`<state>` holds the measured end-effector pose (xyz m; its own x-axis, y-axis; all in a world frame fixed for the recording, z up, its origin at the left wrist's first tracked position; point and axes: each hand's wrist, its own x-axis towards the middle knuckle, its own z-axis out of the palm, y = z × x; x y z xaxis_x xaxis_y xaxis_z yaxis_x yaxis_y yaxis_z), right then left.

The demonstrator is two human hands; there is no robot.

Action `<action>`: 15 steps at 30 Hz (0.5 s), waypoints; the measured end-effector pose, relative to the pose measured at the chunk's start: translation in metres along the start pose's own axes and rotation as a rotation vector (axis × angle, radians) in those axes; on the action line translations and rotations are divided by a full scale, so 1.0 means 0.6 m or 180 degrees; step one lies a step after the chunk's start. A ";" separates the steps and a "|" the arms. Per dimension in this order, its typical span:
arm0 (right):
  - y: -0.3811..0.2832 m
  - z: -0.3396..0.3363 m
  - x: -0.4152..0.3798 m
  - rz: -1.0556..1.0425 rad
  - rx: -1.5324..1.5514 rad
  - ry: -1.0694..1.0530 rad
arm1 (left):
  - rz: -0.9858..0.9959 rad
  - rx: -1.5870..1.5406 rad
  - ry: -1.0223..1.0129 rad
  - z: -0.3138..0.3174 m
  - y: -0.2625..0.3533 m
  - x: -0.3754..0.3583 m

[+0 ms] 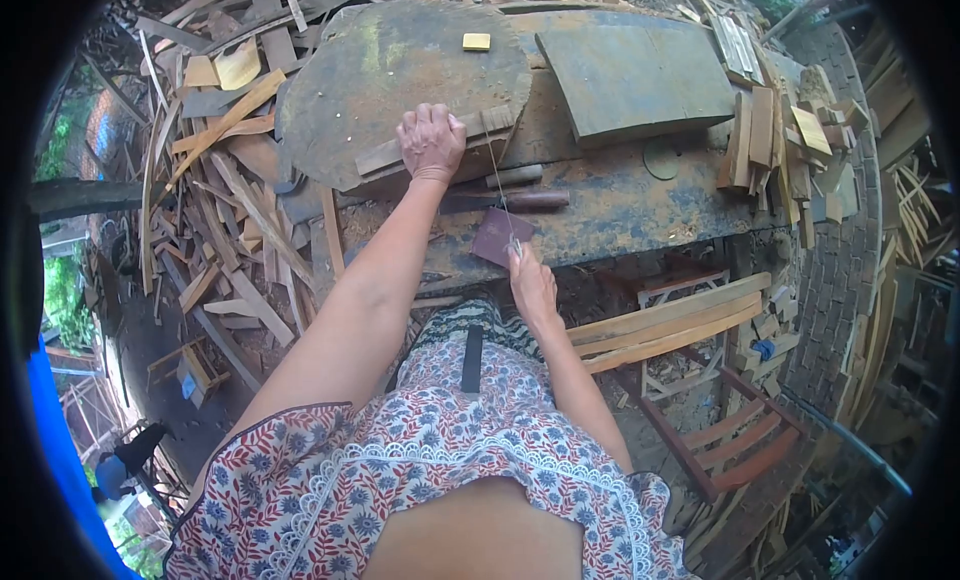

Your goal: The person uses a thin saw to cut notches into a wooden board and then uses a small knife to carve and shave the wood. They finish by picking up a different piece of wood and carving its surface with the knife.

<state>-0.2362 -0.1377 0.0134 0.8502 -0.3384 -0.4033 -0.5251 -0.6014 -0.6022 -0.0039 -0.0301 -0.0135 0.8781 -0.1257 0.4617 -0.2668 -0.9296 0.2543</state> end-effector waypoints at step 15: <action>-0.017 -0.023 0.040 -0.0147 -0.0043 0.0115 | 0.0093 -0.0063 0.0208 -0.005 0.003 0.000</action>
<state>-0.2099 -0.1496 0.0195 0.8744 -0.3358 -0.3501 -0.4849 -0.6267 -0.6100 -0.0057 -0.0305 -0.0104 0.8421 -0.1292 0.5235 -0.3003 -0.9188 0.2563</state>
